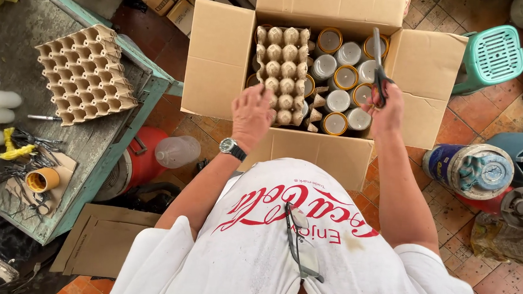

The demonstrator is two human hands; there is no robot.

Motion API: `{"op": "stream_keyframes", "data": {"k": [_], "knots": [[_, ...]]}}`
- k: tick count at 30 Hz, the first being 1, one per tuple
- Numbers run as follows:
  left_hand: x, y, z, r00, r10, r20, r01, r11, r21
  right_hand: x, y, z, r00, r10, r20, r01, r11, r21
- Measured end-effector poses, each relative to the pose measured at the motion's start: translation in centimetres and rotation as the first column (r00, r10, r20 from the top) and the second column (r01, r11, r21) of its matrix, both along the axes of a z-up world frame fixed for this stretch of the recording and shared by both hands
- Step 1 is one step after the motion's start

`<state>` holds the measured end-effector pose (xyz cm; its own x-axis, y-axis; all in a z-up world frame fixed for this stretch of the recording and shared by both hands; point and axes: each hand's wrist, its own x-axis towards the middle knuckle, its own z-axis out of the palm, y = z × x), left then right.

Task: Cutting cardboard egg cartons with scissors and placing the pieces into a box as packing material.

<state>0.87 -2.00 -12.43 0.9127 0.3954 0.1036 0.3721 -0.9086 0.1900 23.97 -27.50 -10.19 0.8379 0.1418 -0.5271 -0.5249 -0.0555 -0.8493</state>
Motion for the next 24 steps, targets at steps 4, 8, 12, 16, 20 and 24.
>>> {"op": "stream_keyframes", "data": {"k": [4, 8, 12, 16, 20, 24], "knots": [[2.4, -2.9, 0.9, 0.979, -0.185, -0.08, 0.181, 0.982, -0.052, -2.3, -3.6, 1.6, 0.996, -0.034, -0.077, 0.049, 0.979, 0.2], [3.5, -3.7, -0.5, 0.914, -0.289, -0.286, 0.263, 0.956, -0.127, -4.4, -6.7, 0.3, 0.997, 0.081, 0.003, -0.077, 0.927, 0.367], [3.6, -2.3, -2.4, 0.896, -0.283, -0.343, 0.255, 0.959, -0.126, -5.7, -9.3, -1.4, 0.992, 0.123, 0.027, -0.121, 0.868, 0.481], [3.4, -0.9, -2.8, 0.875, -0.332, -0.352, 0.295, 0.943, -0.155, -7.1, -10.2, -1.7, 0.991, 0.134, 0.023, -0.125, 0.834, 0.537], [3.0, -0.1, -2.5, 0.888, -0.322, -0.329, 0.314, 0.946, -0.079, -7.8, -10.4, -1.7, 0.981, 0.191, 0.043, -0.18, 0.795, 0.58], [3.3, 0.0, -4.0, 0.877, -0.296, -0.378, 0.285, 0.955, -0.086, -8.0, -9.8, -1.1, 0.97, 0.243, 0.022, -0.203, 0.75, 0.63]]}}
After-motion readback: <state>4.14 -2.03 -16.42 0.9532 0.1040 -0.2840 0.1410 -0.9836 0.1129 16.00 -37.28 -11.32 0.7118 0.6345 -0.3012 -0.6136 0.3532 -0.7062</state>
